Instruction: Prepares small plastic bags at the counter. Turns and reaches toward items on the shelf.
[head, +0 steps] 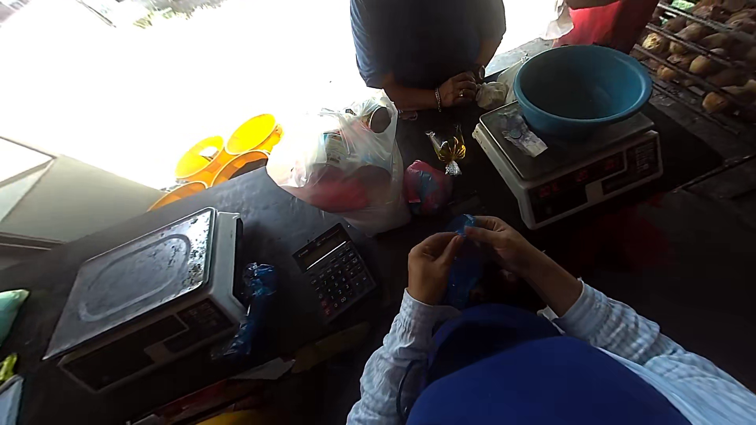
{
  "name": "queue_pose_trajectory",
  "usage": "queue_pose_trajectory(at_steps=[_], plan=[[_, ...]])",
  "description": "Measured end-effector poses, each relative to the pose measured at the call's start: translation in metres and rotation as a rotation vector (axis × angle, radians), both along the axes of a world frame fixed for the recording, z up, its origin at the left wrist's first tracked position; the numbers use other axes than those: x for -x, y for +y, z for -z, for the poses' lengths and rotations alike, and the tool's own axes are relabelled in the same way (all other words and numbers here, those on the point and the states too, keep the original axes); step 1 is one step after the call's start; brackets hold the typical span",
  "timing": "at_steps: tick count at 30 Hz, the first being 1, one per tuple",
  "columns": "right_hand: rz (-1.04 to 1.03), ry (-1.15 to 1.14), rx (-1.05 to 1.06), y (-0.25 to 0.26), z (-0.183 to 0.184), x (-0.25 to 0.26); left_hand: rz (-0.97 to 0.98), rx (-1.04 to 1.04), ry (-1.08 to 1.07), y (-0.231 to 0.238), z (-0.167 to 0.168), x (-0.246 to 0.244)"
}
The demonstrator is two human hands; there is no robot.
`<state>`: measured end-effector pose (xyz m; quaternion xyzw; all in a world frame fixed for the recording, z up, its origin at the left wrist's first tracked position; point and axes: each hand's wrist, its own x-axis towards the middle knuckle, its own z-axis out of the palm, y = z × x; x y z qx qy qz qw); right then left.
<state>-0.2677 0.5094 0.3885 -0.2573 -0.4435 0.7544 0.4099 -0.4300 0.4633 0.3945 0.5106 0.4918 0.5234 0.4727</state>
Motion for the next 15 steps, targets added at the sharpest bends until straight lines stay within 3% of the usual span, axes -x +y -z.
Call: queue_pose_trajectory(at_steps=[4, 9, 11, 13, 15], plan=[[0.003, -0.088, -0.192, 0.002, -0.003, 0.009, 0.021, 0.147, -0.179, -0.003, -0.002, 0.005], [0.005, -0.079, -0.229, 0.007, 0.001, 0.019, -0.087, 0.158, -0.390, 0.000, 0.005, 0.007], [0.038, -0.236, -0.356, 0.016, 0.006, 0.015, -0.126, 0.177, -0.511, 0.001, 0.001, 0.013], [0.112, -0.541, -0.553, 0.024, 0.009, 0.010, -0.198, 0.242, -0.644, 0.003, -0.004, 0.021], [0.172, -0.740, -0.623, 0.023, 0.008, 0.011, -0.250, 0.272, -0.671, 0.004, -0.002, 0.028]])
